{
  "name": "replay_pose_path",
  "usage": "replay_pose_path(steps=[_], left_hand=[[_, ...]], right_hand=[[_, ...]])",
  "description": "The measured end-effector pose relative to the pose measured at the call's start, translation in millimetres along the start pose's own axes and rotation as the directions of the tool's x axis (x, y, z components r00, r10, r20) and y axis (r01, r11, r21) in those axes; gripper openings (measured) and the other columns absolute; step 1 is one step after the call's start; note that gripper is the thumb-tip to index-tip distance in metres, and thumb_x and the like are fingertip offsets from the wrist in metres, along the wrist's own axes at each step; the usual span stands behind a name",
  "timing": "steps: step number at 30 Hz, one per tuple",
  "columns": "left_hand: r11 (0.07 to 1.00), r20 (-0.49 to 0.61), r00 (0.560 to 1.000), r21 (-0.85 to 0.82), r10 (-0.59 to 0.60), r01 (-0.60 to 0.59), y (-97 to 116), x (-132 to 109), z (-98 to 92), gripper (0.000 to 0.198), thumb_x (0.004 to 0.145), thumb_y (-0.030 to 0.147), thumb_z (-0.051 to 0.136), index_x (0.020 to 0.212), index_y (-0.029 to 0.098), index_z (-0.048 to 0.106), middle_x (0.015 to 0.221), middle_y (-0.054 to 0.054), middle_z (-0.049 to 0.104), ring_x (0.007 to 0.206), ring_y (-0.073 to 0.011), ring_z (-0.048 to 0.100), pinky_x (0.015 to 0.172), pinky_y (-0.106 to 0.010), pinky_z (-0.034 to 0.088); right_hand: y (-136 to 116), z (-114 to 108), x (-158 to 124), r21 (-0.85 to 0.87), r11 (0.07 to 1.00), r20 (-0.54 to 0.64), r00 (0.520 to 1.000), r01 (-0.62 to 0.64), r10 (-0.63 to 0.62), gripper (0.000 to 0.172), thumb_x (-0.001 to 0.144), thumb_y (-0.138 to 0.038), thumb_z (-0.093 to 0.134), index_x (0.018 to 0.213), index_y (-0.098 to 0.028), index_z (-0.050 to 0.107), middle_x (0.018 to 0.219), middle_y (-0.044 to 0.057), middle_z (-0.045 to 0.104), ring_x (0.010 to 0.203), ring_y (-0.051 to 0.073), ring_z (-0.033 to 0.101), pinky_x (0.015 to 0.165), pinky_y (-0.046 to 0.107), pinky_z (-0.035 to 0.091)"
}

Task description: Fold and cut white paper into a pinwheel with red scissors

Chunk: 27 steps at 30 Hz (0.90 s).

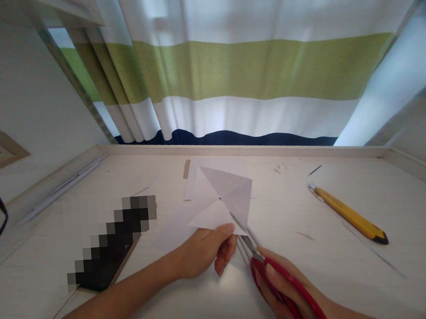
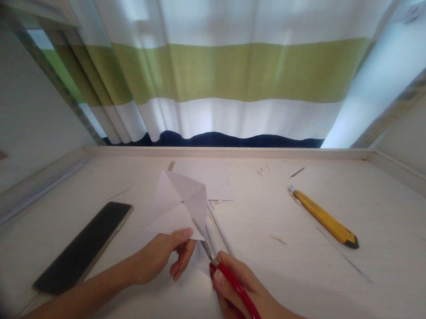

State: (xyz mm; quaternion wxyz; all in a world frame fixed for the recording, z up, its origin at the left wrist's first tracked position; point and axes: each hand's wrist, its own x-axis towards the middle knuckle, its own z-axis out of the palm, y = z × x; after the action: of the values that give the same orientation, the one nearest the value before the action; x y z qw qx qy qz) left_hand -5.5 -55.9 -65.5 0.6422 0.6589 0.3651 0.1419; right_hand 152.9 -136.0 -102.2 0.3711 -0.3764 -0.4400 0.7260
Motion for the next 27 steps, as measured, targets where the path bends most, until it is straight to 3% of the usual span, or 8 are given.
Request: replay_pose_path(steps=[14,20,27], left_hand=[[1.0,-0.002,1.0,0.021,-0.004,0.004,0.1,-1.4,0.2,0.051,0.083,0.038,0.018,0.043,0.016,0.04,0.035,0.003,0.039,0.04,-0.0089,0.04,0.05,-0.021,0.035],[1.0,-0.007,1.0,-0.017,0.004,-0.005,-3.1,-0.5,0.2,0.051,0.083,0.039,0.019,0.043,0.016,0.041,0.036,0.003,0.039,0.039,-0.0085,0.039,0.048,-0.021,0.034],[1.0,-0.003,1.0,-0.007,0.019,-0.019,-0.8,-1.6,-0.5,0.052,0.084,0.04,0.019,0.042,0.016,0.04,0.036,0.003,0.039,0.04,-0.0089,0.04,0.051,-0.021,0.035]], right_hand=[[-6.5,2.2,-1.8,-0.058,0.998,-0.01,1.0,-0.014,0.014,0.037,0.076,-0.056,0.04,0.07,-0.02,0.034,0.036,-0.012,0.029,0.028,0.003,0.022,0.028,0.016,0.016],[1.0,0.4,-0.7,0.052,0.998,-0.034,0.998,-0.042,0.043,0.038,0.073,-0.055,0.046,0.07,-0.02,0.033,0.04,-0.012,0.031,0.028,0.001,0.025,0.027,0.013,0.016],[6.5,-5.3,-2.1,0.044,0.998,0.0,0.999,-0.048,0.048,0.036,0.075,-0.053,0.045,0.078,-0.018,0.038,0.044,-0.012,0.033,0.028,0.0,0.026,0.027,0.011,0.021]])
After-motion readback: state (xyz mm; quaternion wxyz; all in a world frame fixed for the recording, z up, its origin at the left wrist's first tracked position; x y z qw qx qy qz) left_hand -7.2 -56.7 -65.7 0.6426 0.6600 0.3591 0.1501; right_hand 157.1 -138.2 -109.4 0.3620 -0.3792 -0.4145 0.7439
